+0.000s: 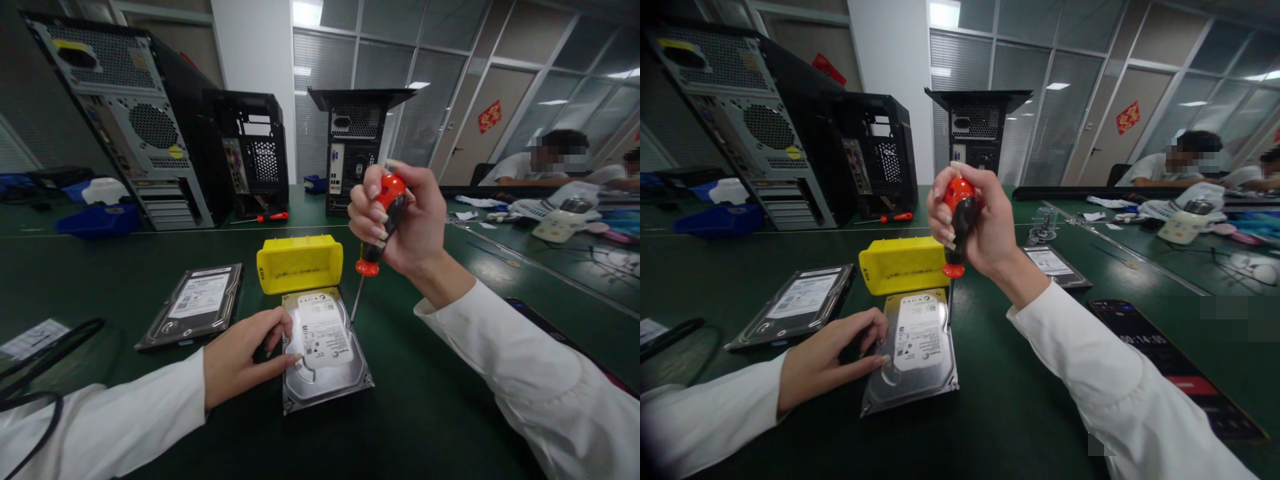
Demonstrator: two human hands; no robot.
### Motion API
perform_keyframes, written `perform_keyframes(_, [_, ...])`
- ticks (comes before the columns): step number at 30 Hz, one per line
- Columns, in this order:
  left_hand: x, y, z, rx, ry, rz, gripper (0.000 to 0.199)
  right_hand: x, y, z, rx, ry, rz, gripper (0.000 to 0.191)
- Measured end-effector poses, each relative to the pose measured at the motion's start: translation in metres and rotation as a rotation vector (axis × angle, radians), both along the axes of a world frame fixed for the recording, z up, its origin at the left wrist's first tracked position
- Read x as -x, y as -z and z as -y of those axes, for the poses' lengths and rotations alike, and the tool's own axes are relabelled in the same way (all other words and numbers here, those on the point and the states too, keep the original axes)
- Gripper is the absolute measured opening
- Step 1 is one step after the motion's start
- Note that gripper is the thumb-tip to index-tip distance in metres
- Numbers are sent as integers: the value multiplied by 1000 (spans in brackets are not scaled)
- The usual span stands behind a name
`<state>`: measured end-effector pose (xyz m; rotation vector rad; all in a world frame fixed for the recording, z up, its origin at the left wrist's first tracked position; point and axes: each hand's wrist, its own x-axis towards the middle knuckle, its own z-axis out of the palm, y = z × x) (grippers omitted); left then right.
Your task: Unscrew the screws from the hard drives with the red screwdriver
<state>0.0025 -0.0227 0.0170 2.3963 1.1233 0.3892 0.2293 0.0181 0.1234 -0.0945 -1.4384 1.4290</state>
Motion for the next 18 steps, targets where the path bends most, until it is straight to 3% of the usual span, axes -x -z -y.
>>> perform_keyframes(12, [-1,-3,0,10,0,-3,23,6,8,-3,2,50,-54,25])
perform_keyframes(18, [-1,-2,0,23,11,0,23,9,7,3,-36,1,-4,40])
